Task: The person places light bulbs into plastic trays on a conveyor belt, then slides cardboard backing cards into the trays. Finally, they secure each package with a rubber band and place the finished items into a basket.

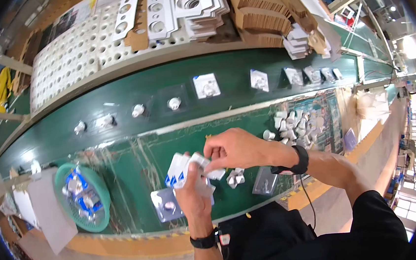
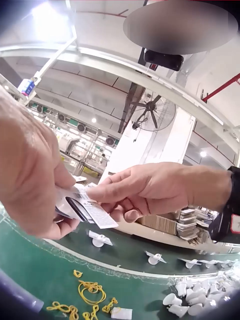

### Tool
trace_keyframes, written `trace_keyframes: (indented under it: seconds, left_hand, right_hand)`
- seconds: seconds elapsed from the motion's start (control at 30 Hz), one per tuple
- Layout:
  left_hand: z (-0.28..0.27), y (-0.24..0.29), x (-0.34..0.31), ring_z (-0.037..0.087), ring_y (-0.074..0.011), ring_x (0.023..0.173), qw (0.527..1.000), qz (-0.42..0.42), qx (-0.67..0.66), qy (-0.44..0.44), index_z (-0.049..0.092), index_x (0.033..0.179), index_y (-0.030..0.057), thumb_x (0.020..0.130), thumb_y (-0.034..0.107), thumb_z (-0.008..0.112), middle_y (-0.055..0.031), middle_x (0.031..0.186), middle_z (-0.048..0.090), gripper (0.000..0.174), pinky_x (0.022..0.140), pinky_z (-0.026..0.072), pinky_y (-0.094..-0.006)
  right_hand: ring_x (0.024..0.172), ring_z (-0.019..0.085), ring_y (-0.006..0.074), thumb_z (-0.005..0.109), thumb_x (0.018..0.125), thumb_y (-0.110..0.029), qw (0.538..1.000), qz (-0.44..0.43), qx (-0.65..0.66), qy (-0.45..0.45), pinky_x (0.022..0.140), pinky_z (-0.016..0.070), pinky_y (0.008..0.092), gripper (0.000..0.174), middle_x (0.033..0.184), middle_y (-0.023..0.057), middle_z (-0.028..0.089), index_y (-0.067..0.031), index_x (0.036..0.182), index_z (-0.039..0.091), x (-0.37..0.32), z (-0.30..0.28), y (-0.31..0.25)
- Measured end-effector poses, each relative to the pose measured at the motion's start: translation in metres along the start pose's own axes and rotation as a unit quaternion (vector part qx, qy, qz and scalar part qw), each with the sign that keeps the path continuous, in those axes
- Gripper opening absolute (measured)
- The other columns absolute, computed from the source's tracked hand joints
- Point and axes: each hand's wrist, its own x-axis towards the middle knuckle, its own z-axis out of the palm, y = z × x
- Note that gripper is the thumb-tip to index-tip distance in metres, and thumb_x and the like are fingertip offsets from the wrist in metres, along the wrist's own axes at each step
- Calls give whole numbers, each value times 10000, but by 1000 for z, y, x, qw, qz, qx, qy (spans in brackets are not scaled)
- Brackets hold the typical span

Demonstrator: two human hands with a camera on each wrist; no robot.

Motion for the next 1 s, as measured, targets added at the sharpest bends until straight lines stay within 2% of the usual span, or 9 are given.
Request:
trace_keyframes:
  seconds: [0.07, 0.3, 0.4, 0.5, 0.53, 0.67, 0.73, 0.93, 1.0]
  left_hand:
    - [1, 3, -13, 646, -202, 1130, 999, 16, 28, -3, 481, 1484, -26, 981, 198, 737, -112, 1299, 663, 607, 909, 502, -339]
    - [-21, 6, -59, 655, -220, 1123, 999, 39, 36, 3, 548, 1431, 16, 1025, 245, 686, -105, 1291, 667, 487, 912, 529, -372]
    - [-21, 13, -55, 672, -232, 1126, 999, 35, 15, -12, 547, 1418, 12, 1026, 227, 683, -113, 1298, 669, 468, 892, 557, -368]
    - [-36, 25, -44, 678, -273, 1152, 998, 20, -26, -50, 542, 1417, 21, 1007, 233, 713, -137, 1306, 674, 492, 929, 551, -394]
    - [-42, 31, -41, 682, -280, 1142, 999, 21, -22, -40, 542, 1418, 27, 1008, 236, 713, -144, 1305, 675, 491, 934, 550, -400]
    - [-78, 60, -4, 699, -307, 1101, 1000, 1, -10, -21, 551, 1406, 46, 995, 224, 727, -180, 1300, 679, 481, 946, 549, -411]
    - [-96, 84, 5, 697, -309, 1107, 1000, -15, -4, -6, 558, 1393, 43, 987, 214, 736, -187, 1301, 679, 475, 947, 549, -411]
    - [-134, 136, 34, 706, -266, 1079, 998, -45, 37, 33, 578, 1372, 38, 989, 227, 733, -148, 1260, 707, 454, 847, 528, -350]
    - [-136, 141, 43, 709, -265, 1072, 997, -57, 37, 38, 578, 1373, 36, 990, 221, 729, -145, 1252, 709, 451, 849, 531, -347]
  right_hand:
    - [680, 664, 209, 826, 859, -282, 997, -29, 13, 77, 651, 517, 344, 293, 757, 77, 711, -28, 945, 707, -9, 15, 6]
    - [703, 610, 112, 809, 906, -140, 989, -83, 94, 74, 656, 517, 293, 201, 792, 53, 684, 15, 960, 693, -40, 49, -4]
    - [687, 598, 86, 788, 929, -128, 971, -142, 96, 164, 625, 502, 279, 185, 782, 44, 682, 29, 946, 691, -36, 66, 0]
    - [636, 594, 101, 793, 921, -179, 970, -51, 147, 186, 584, 479, 301, 216, 726, 67, 692, 18, 898, 709, -2, 55, 11]
    - [605, 603, 93, 789, 929, -198, 960, -65, 154, 225, 543, 466, 290, 238, 690, 69, 683, 28, 890, 727, 16, 52, 21]
    - [542, 600, 101, 823, 897, -273, 948, 41, 132, 286, 514, 465, 285, 351, 629, 49, 657, 70, 891, 746, 88, 15, 66]
    - [554, 577, 92, 829, 892, -271, 939, 122, 128, 293, 520, 451, 263, 337, 644, 34, 646, 54, 857, 747, 116, 2, 63]
    - [561, 510, 71, 855, 871, -262, 920, 140, 163, 327, 506, 401, 246, 323, 687, 13, 636, 46, 872, 758, 181, -4, 76]
    - [610, 617, 145, 864, 839, -328, 927, 139, 75, 340, 566, 482, 300, 370, 706, 57, 691, 25, 904, 773, 194, -5, 101]
